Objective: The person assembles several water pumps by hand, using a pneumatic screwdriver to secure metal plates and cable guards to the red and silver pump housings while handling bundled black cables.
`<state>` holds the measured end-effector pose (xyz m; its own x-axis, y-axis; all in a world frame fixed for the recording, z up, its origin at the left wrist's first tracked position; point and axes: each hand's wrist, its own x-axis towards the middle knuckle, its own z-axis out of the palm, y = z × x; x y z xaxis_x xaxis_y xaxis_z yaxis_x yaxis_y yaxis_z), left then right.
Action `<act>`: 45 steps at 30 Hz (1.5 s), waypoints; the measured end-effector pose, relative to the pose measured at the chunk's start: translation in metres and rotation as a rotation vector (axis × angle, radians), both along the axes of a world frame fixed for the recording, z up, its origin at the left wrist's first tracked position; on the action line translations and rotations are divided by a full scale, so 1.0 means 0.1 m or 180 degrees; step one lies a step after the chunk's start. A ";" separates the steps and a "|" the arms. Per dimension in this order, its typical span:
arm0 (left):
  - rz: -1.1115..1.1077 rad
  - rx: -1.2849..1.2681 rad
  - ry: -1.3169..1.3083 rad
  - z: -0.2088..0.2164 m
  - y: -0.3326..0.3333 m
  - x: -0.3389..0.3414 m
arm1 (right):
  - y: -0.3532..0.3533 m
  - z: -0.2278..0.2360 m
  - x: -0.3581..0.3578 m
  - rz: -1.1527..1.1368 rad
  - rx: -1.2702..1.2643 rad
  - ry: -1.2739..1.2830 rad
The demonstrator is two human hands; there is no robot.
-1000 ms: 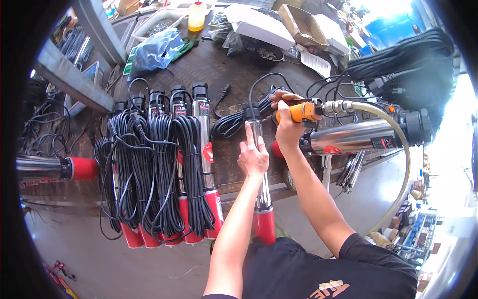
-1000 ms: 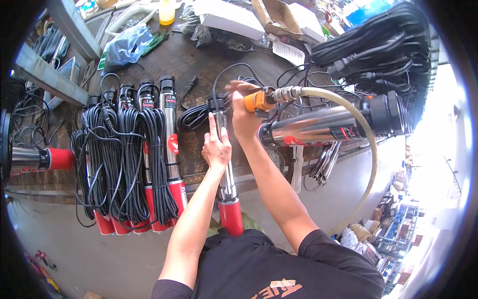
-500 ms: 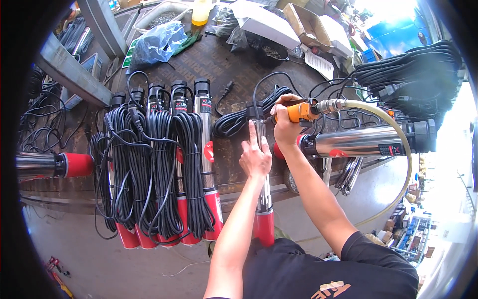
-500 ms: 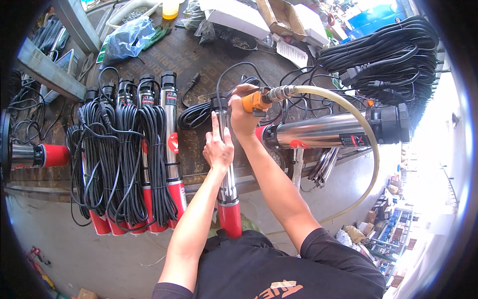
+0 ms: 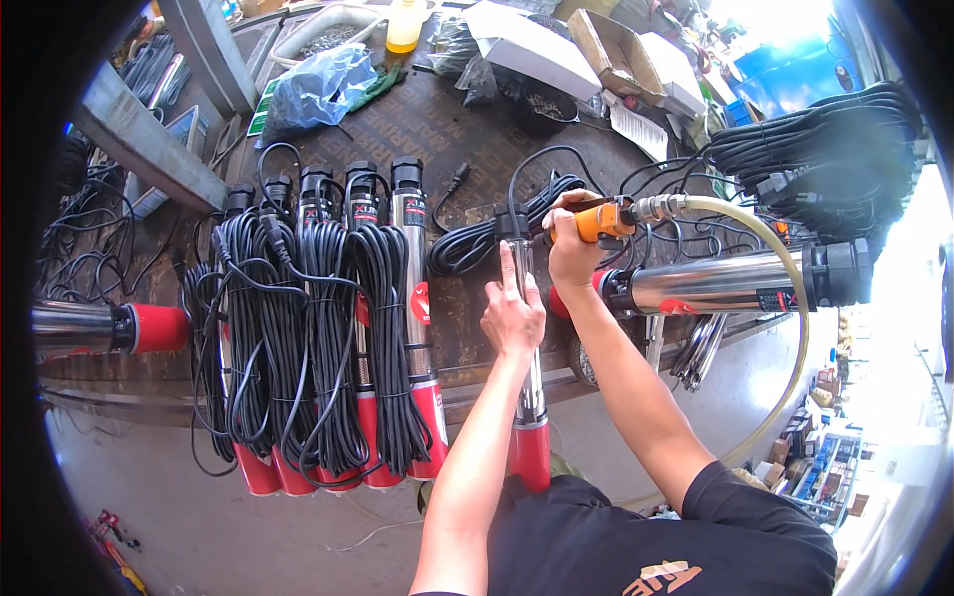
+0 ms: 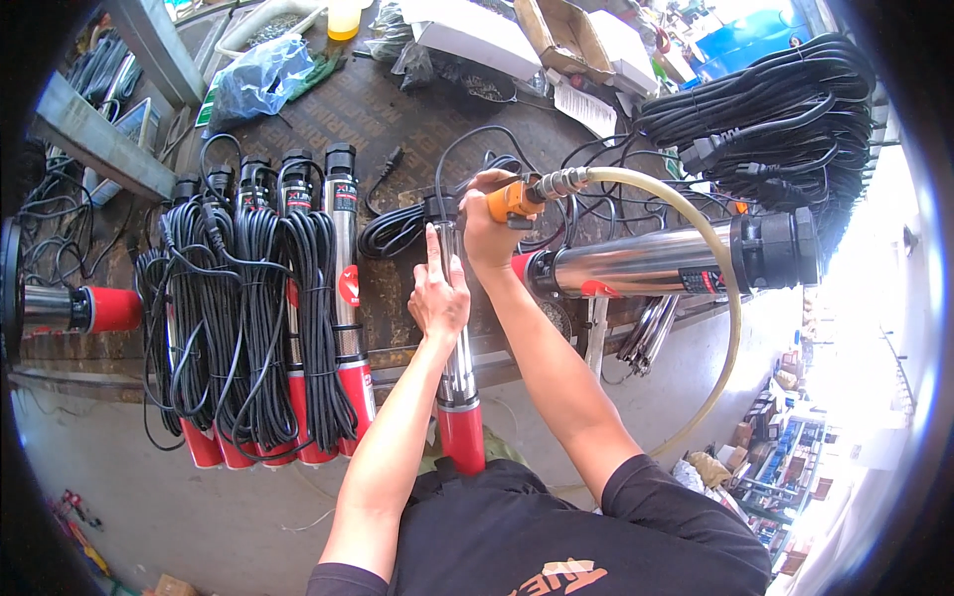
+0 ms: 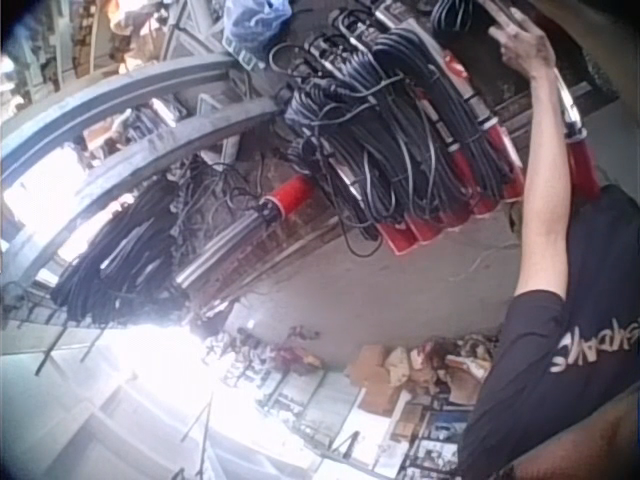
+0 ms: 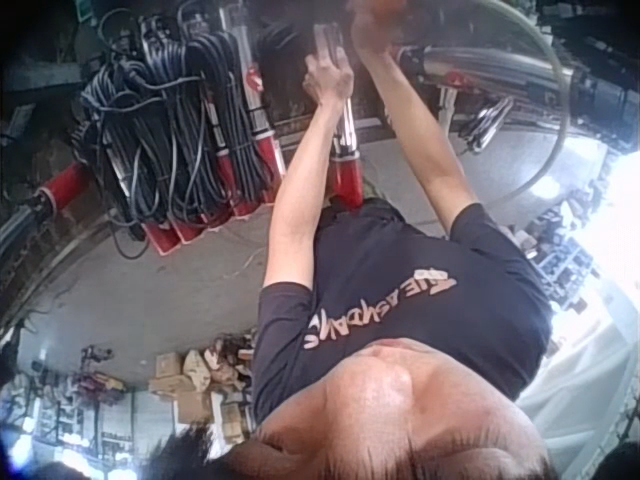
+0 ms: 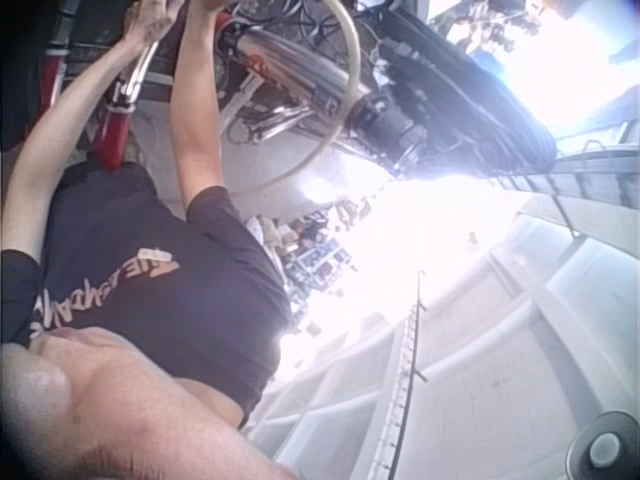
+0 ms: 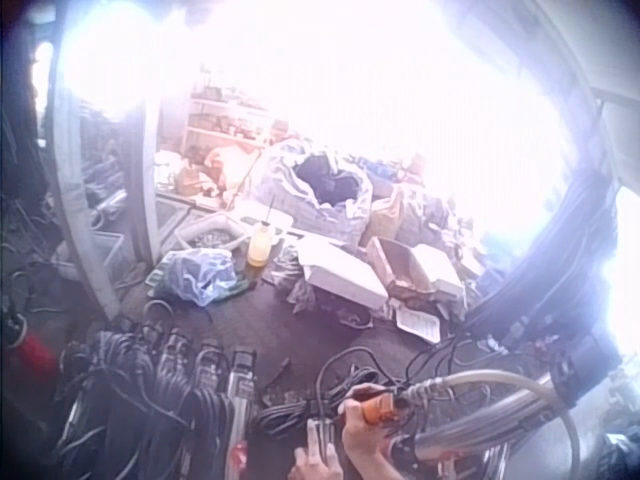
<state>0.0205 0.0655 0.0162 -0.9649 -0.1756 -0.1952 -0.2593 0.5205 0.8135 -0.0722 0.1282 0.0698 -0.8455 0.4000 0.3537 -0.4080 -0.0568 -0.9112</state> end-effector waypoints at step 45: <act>0.0095 -0.0503 0.0014 0.04 0.15 0.03 | -0.06 0.02 0.10 0.0389 0.0272 0.0095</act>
